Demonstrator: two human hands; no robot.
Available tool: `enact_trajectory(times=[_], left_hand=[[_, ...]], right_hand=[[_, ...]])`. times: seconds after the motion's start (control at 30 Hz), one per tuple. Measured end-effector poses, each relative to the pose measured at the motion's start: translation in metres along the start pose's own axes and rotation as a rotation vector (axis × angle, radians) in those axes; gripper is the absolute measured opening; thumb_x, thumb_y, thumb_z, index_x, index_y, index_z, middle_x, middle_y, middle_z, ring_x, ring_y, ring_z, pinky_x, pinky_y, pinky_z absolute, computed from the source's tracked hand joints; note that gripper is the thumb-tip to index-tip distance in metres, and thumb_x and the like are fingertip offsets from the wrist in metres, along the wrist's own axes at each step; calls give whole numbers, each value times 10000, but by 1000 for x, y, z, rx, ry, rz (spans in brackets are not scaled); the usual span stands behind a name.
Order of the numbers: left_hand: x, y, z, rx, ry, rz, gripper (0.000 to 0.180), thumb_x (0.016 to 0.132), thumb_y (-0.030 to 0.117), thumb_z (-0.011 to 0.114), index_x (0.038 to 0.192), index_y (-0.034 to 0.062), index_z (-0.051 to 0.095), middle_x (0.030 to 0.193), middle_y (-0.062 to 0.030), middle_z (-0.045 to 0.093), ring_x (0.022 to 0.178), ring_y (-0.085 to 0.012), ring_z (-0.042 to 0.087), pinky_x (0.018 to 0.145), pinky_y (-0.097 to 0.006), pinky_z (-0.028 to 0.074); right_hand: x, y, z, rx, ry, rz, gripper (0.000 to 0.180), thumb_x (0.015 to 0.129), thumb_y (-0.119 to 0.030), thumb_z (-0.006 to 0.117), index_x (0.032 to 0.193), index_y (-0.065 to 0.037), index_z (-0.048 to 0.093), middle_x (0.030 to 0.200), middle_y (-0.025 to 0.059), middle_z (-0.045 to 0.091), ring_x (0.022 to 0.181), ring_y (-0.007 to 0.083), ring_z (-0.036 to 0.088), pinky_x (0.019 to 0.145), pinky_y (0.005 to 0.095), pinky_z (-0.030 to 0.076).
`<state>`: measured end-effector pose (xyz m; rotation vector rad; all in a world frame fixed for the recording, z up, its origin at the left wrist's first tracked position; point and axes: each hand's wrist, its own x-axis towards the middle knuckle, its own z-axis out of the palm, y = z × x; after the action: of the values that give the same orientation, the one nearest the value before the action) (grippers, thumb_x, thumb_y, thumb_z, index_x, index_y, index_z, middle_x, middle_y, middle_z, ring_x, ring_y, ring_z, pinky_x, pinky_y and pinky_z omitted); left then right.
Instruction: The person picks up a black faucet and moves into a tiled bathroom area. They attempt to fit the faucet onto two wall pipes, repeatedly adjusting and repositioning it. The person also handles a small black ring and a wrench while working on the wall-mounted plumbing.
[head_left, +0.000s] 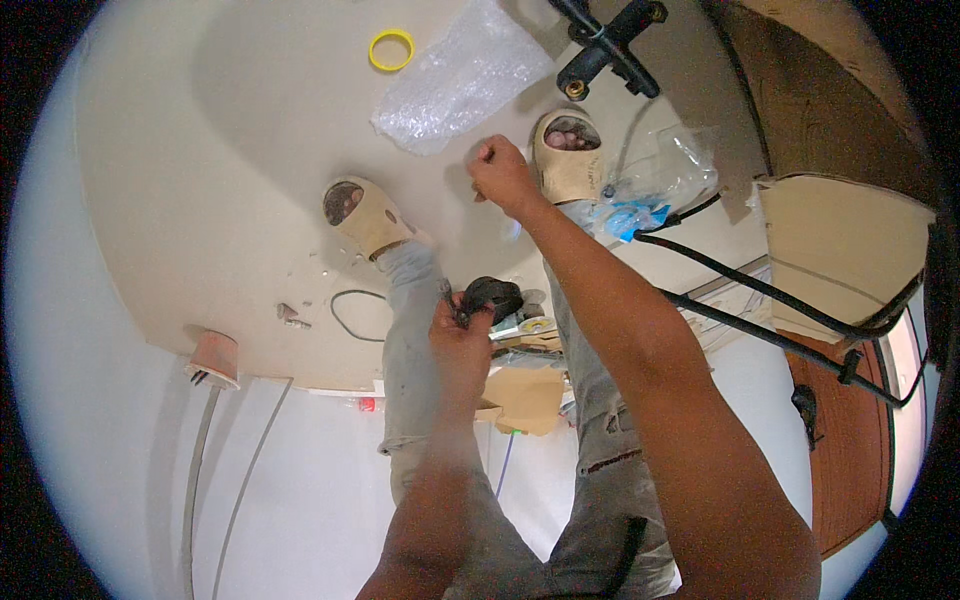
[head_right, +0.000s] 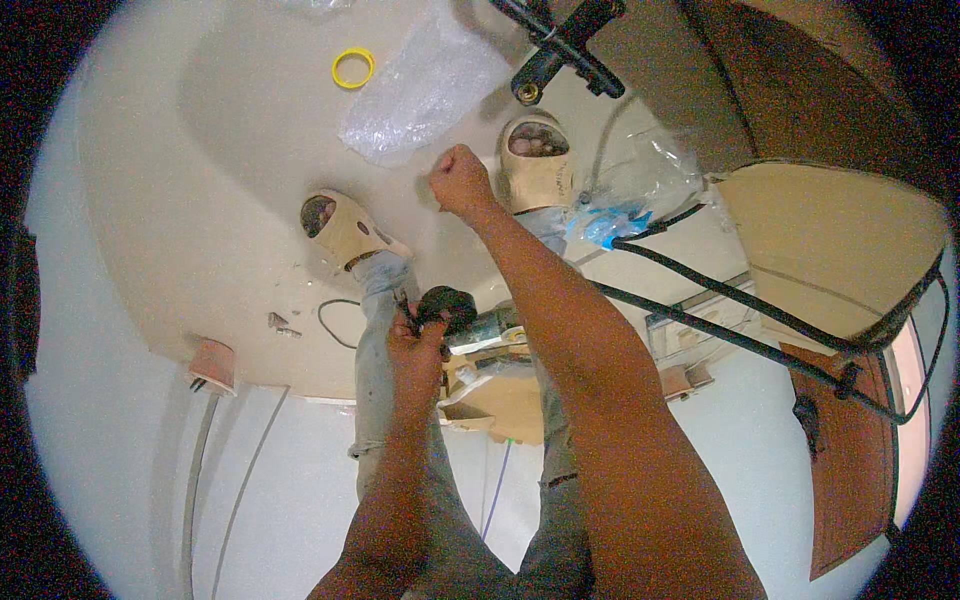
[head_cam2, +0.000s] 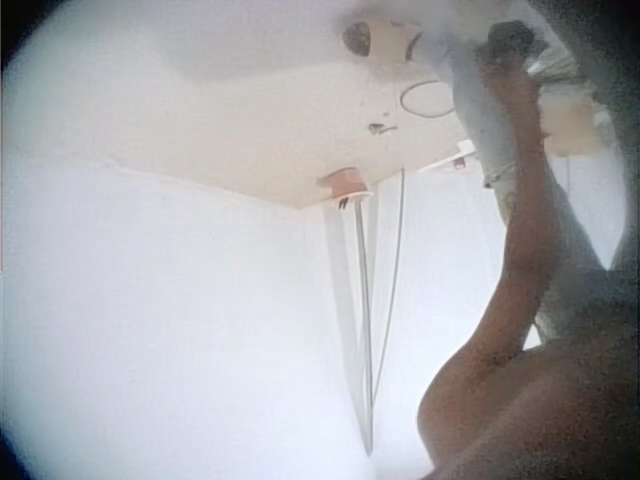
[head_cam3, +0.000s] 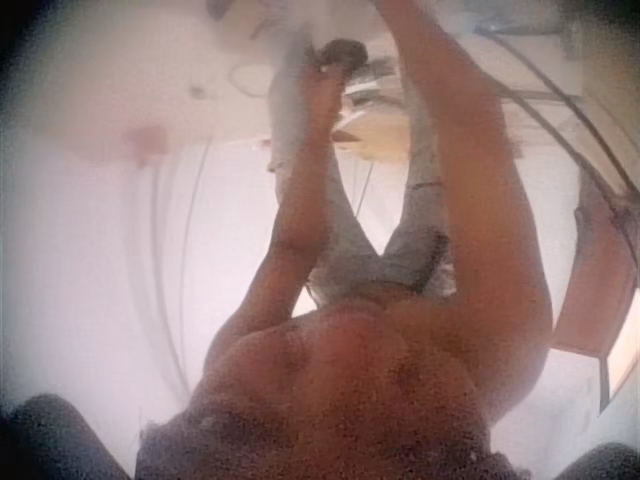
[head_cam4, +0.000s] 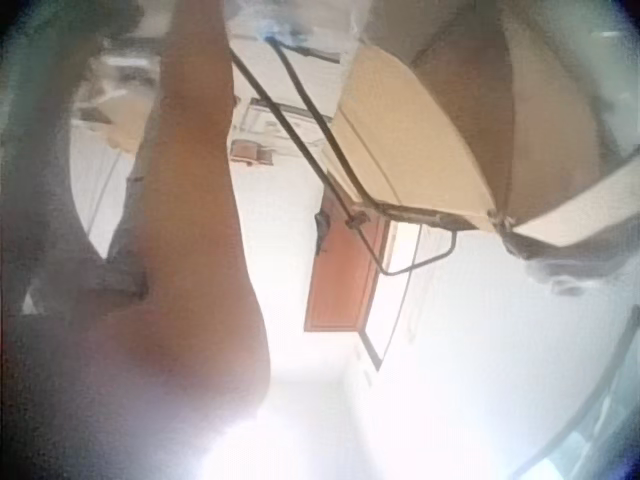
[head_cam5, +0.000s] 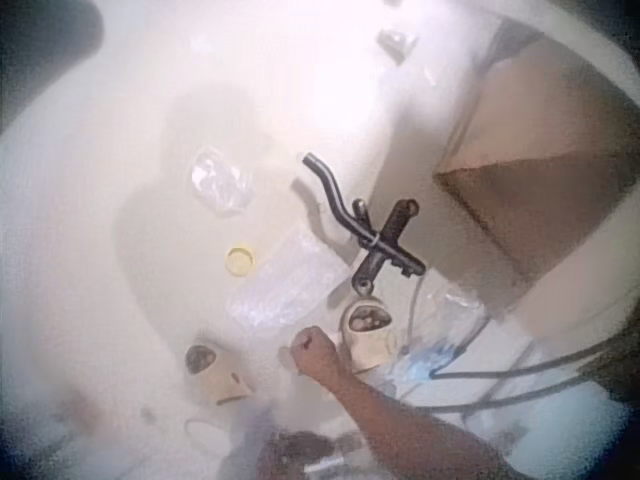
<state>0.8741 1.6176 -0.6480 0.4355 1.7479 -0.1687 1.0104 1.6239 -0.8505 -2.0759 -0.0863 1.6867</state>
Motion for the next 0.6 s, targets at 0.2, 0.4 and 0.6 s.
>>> enact_trajectory(times=[0.2, 0.4, 0.6], left_hand=[[14, 8, -5, 40, 7, 94, 226, 861, 138, 700, 1028, 38, 585, 842, -42, 644, 604, -107, 527, 532, -260, 420], [12, 8, -6, -23, -44, 41, 208, 846, 88, 699, 1007, -18, 619, 896, -71, 678, 829, -142, 614, 758, -287, 489], [2, 8, -35, 78, 21, 171, 287, 837, 131, 719, 1061, -9, 607, 913, -77, 660, 754, -151, 592, 662, -280, 467]], right_hand=[[-47, -58, -92, 481, -8, 52, 146, 855, -136, 668, 981, -67, 647, 829, 75, 611, 632, 192, 592, 605, 377, 530], [3, -150, -126, -800, 495, -217, 346, 870, -263, 667, 1126, -31, 650, 965, 181, 703, 853, 318, 690, 773, 451, 555], [23, -193, -123, -997, 234, -49, 295, 890, -153, 532, 1106, -40, 697, 1071, 199, 712, 1009, 377, 689, 887, 494, 534]])
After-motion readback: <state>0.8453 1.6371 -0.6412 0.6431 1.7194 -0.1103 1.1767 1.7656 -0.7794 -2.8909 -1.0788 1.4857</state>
